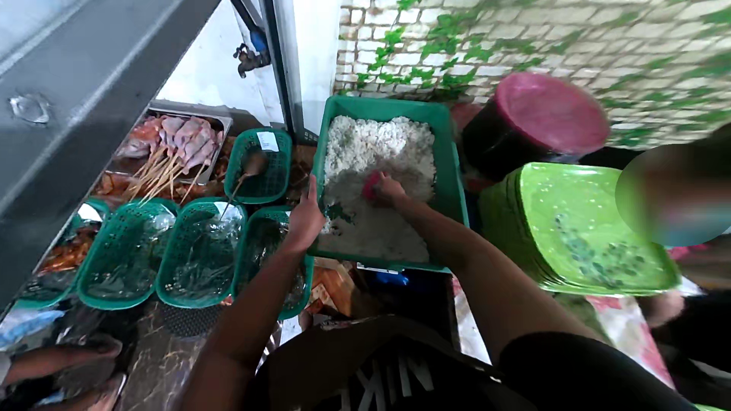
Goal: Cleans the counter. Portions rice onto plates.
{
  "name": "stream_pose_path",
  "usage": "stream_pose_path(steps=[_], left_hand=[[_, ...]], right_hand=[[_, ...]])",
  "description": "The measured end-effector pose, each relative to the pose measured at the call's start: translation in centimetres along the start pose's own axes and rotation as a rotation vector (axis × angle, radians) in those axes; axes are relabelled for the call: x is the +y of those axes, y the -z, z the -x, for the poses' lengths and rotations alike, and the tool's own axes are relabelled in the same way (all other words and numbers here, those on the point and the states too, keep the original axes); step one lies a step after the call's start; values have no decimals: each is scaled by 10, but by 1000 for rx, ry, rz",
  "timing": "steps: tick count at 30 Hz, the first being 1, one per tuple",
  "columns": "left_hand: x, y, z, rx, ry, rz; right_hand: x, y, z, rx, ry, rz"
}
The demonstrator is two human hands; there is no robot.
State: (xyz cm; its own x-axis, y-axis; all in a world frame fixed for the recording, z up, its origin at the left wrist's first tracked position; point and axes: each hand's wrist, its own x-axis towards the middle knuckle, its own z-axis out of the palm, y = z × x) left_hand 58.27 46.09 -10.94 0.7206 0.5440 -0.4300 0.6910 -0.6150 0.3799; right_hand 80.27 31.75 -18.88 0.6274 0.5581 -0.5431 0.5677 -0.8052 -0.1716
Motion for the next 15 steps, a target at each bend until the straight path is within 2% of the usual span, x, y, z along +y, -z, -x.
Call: stream_pose_path(steps=[4,7,15], left_hand=[[-2,-2,-1,22,-20,16],[-2,-4,-2,44,-33,9],[-4,-2,0,46,-37,-3]], right_hand=[[8,-25,-1,-105,106,128],[-4,-40,11,-160,185,146],[-33,-40,65,-360,375,173]])
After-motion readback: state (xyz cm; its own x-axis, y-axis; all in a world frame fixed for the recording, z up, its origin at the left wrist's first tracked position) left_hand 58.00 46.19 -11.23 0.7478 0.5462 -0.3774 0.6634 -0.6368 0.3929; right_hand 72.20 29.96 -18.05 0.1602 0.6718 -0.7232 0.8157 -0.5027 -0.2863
